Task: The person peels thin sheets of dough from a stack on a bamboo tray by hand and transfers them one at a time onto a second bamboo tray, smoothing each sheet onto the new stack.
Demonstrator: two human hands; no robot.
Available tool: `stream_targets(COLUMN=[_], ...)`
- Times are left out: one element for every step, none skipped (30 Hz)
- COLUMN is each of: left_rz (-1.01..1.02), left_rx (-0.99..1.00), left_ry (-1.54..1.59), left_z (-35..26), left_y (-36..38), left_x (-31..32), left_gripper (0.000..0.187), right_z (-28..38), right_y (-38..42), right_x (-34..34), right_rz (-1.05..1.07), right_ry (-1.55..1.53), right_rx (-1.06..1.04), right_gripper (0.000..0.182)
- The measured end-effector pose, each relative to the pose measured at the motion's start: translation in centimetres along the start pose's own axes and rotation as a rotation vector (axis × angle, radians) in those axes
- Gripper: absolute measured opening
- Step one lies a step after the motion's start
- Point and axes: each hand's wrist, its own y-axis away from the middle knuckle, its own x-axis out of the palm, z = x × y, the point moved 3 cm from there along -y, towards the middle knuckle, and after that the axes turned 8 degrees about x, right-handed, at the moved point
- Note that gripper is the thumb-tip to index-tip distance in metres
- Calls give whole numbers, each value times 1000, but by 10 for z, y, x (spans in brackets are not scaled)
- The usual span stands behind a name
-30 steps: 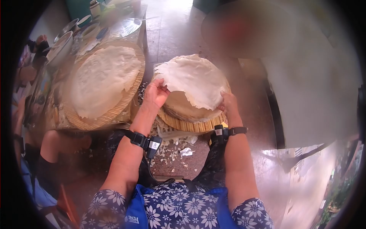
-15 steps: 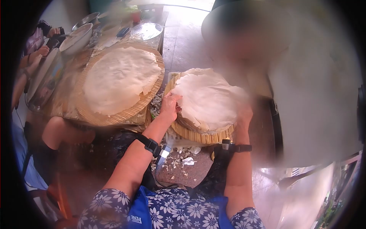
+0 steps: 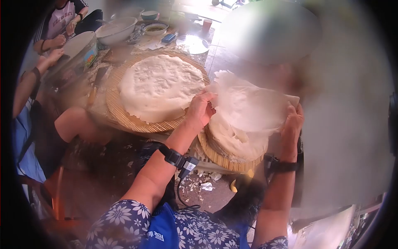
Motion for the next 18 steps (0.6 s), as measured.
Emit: stream_targets(left_rz=[11,22,33,35,38,40,7,-26,-45,-134,-210,-286,-321,-357,-393,-415,-435,-454], left_rx=[46,91,139,198,257,314,370,427,468,499,527,553,531,507,480,451,421,390], left_ry=[21,41,51,42,31,18,5,-8,-61,-96,-169,-242,-290,-339,-387,-423,-460,-497], left_z=[-19,-39,-61,-82,-103,-123,-141,-158,-173,-184,-195,-206,-214,-220,-224,-225,-225,-225], left_y=[1,2,5,7,10,13,17,20,17,11,9,10,14,18,22,23,22,23], left_x=[4,7,11,10,7,2,-5,-15,-32,-60,-82,-99,-111,-123,-134,-147,-159,-167], left_gripper=[31,31,32,32,32,32,32,31,29,28,25,23,24,26,27,31,35,40], right_z=[15,32,50,56,62,64,61,59,44,29,13,-3,-21,-37,-56,-76,-95,-114], right_y=[1,6,14,16,18,17,16,15,12,12,15,21,27,31,34,36,38,40], right_x=[20,41,65,84,104,120,136,153,169,184,197,209,220,229,236,241,245,247], right_rz=[61,104,147,194,241,291,315,340,341,342,353,362,369,363,355,375,393,410], right_ry=[-13,-9,-9,2,10,27,12,-3,-52,-101,-144,-183,-219,-175,-131,-133,-135,-138], right_rx=[-38,-123,-207,-276,-344,-395,-406,-417,-387,-355,-174,8,191,228,265,330,395,459], right_gripper=[11,12,13,14,15,16,17,18,18,19,19,19,19,18,18,21,23,26])
